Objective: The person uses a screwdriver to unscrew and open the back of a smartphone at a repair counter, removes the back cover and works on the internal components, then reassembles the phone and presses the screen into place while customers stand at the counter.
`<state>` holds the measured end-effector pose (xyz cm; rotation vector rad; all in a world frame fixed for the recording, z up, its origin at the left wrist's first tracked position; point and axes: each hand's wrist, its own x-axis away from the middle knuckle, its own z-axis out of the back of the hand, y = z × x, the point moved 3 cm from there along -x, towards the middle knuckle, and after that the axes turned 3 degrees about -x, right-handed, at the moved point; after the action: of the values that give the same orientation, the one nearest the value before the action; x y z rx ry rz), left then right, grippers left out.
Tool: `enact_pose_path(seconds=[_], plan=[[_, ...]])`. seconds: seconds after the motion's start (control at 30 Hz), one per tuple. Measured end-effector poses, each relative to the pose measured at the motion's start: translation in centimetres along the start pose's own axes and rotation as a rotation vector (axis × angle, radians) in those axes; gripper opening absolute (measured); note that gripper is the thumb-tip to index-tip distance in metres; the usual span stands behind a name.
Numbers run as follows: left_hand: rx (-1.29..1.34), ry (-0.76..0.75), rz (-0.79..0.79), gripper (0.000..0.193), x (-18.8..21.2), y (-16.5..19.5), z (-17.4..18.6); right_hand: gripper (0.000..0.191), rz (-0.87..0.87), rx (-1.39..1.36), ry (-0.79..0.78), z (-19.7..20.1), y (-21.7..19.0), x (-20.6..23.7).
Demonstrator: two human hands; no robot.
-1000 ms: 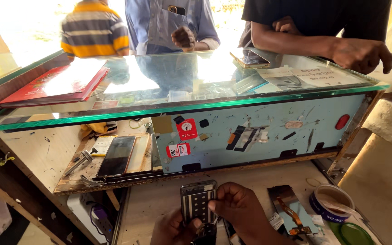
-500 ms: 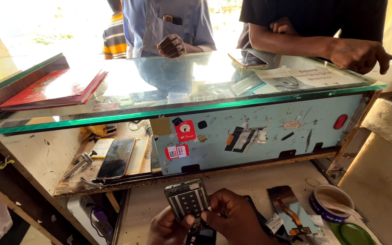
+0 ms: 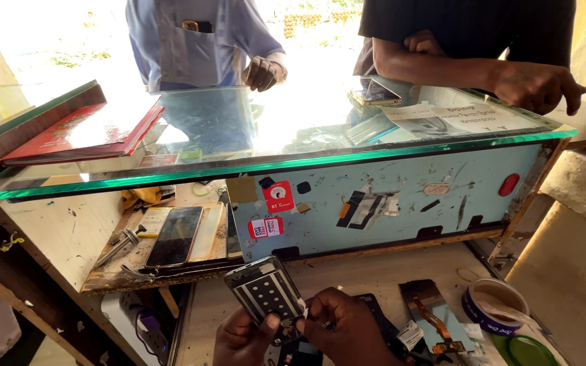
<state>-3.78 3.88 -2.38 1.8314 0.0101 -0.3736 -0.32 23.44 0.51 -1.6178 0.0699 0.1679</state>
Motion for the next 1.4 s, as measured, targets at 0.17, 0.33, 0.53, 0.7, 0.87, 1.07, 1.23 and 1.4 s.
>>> enact_pose_path(seconds=[0.17,0.33,0.53,0.7,0.87,1.07,1.23,1.4], plan=[[0.148,0.016,-0.048,0.028,-0.1,0.0,-0.1,0.023,-0.033,0.217,0.037,-0.1,-1.5,0.4],[0.207,0.031,-0.020,0.027,0.0,0.1,-0.1,0.025,-0.127,0.322,0.076,-0.5,-2.6,0.6],[0.247,0.041,-0.052,0.029,-0.3,-0.5,0.1,0.028,-0.113,0.177,0.054,-0.9,-2.1,0.3],[0.454,0.051,-0.051,0.032,-0.5,-0.8,0.1,0.031,-0.085,0.194,0.080,-0.5,-0.8,0.0],[0.504,0.051,0.010,0.033,-0.3,-0.2,0.0,0.029,-0.121,-0.073,0.057,-0.6,0.7,-0.5],[0.493,0.064,0.114,0.032,-1.2,-1.0,1.8,0.026,-0.080,-0.178,-0.017,0.0,0.8,-1.2],[0.138,0.301,0.041,0.032,-2.4,-0.3,3.8,0.025,-0.083,0.124,-0.047,2.5,-0.9,-1.5],[-0.379,0.081,0.006,0.029,-1.8,3.4,3.0,0.025,0.008,0.172,-0.060,4.3,-2.9,-1.9]])
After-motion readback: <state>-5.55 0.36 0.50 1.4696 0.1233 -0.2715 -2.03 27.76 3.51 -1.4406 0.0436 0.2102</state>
